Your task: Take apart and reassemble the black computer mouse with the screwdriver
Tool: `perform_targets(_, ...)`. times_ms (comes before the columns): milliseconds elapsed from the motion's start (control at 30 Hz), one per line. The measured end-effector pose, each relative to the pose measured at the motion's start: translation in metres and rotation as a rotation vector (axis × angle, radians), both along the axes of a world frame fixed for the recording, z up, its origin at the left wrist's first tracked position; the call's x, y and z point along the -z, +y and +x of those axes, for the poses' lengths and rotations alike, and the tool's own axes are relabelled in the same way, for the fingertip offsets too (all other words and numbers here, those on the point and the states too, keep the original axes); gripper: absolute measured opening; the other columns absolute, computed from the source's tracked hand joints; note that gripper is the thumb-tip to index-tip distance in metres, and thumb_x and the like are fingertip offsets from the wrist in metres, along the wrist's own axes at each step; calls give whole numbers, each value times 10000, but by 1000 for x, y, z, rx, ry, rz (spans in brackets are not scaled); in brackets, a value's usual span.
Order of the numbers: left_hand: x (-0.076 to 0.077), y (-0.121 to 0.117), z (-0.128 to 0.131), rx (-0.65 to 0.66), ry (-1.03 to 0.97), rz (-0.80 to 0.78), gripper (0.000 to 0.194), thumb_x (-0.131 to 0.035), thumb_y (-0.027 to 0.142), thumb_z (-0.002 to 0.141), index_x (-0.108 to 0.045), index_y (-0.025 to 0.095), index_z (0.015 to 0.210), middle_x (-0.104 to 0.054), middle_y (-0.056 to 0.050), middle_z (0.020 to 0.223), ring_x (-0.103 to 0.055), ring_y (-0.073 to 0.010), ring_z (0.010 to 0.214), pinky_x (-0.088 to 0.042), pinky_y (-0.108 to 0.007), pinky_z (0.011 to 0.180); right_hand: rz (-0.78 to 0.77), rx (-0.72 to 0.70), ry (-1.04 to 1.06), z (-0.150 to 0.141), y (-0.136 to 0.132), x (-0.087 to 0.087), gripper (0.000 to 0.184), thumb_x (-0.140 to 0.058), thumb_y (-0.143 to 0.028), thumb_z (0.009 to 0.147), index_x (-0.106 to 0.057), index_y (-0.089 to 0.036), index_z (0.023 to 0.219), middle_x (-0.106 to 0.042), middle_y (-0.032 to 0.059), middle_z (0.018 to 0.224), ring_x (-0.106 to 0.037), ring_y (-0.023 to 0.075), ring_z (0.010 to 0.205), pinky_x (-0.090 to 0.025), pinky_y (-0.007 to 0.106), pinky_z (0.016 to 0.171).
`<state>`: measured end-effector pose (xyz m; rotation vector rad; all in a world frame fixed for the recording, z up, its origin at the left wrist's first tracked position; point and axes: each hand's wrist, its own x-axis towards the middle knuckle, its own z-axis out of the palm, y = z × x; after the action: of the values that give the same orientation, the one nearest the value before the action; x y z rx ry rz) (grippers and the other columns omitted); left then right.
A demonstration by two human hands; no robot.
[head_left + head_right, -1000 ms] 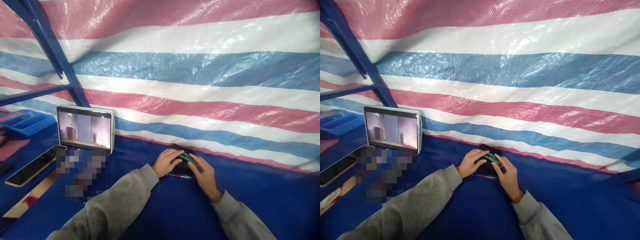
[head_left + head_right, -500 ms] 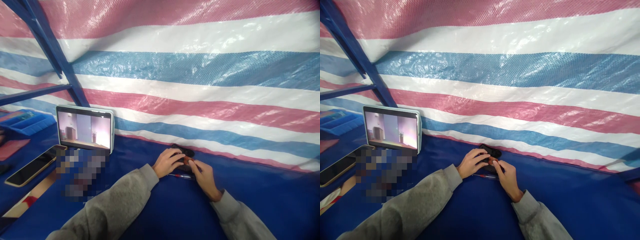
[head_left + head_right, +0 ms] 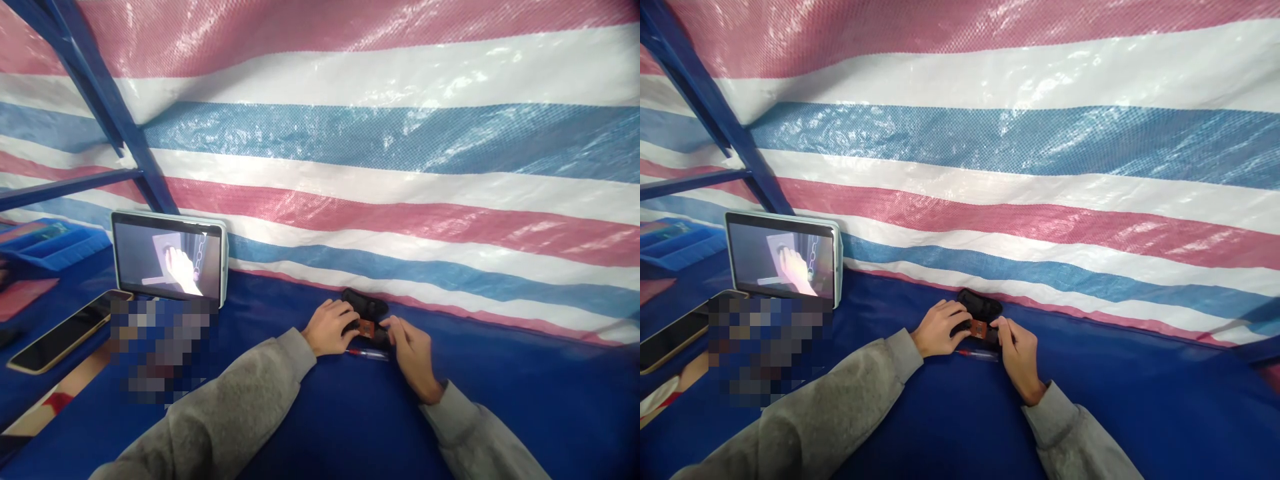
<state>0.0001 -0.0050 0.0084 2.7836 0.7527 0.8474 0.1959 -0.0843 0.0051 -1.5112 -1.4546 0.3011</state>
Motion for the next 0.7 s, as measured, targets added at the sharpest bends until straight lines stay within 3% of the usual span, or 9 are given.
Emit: perform_targets(700, -1, 1, 1, -51, 35, -70, 236, -625, 287, 880, -634, 179, 1090, -661, -66, 1047, -613, -215, 943, -429, -356, 815, 8, -19, -24, 0, 0, -1, 398, -407, -401, 952, -646, -186, 717, -438, -42, 523, -442, 111, 493, -347, 242, 525)
